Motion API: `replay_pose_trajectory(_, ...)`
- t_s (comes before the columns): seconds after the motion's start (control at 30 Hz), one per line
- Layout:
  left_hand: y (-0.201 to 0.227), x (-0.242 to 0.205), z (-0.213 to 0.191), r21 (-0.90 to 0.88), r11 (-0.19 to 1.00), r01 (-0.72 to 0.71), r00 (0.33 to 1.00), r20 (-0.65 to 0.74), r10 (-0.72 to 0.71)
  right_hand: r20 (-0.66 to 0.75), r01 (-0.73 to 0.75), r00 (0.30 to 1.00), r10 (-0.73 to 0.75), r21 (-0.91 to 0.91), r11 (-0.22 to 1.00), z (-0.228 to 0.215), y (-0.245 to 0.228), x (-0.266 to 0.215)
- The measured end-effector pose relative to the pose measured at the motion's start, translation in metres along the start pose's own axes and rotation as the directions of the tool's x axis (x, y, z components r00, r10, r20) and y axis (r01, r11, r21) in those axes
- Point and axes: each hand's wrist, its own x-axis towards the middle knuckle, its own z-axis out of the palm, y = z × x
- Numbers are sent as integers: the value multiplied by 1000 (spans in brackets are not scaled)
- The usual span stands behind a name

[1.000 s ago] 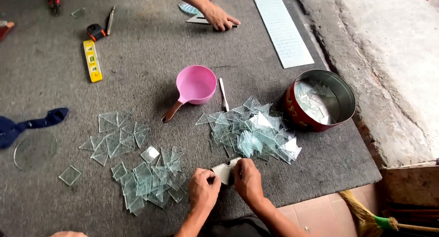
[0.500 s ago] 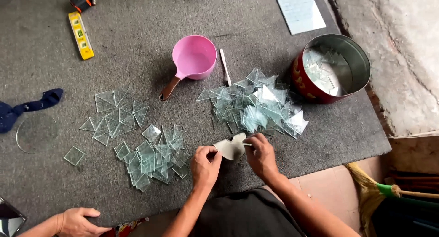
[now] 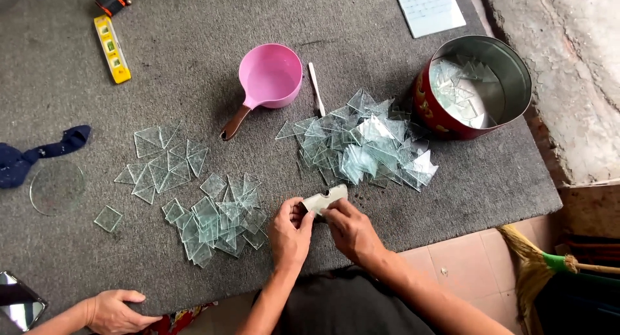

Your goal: Sorting and arranging small shards of broken glass on a workbench.

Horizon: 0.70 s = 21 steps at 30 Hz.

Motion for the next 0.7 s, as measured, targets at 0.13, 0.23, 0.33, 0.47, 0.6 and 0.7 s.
replay_pose_trajectory(0.13, -15, 1, 5, 1, 1000, -26, 999, -21, 26, -114, -119, 987, 111, -63, 991, 12, 49, -5)
replay_pose_trajectory(0.23, -5, -3, 3, 4, 1000, -14, 1000, -24, 14, -67, -131, 990, 124, -105, 986, 5, 31, -9)
replay_pose_trajectory(0.33, -4, -3, 3, -19, 1000, -10, 999, -53, 9, -35, -41, 999, 39, -49, 998, 2, 26, -10)
replay_pose_trajectory(0.47, -20, -1, 6, 1, 1000, -4, 998, -59, 4, -138, -159, 979, 152, -47, 986, 5, 43, -9)
replay_pose_trajectory(0.6, -13, 0, 3, 19, 1000, 21, 998, -55, -20, -52, -11, 999, 4, -124, 992, -9, -4, -3)
replay_pose_trajectory(0.7, -32, 7, 6, 11, 1000, 6, 998, -58, -6, -227, -194, 959, 170, -86, 977, 13, 60, -5)
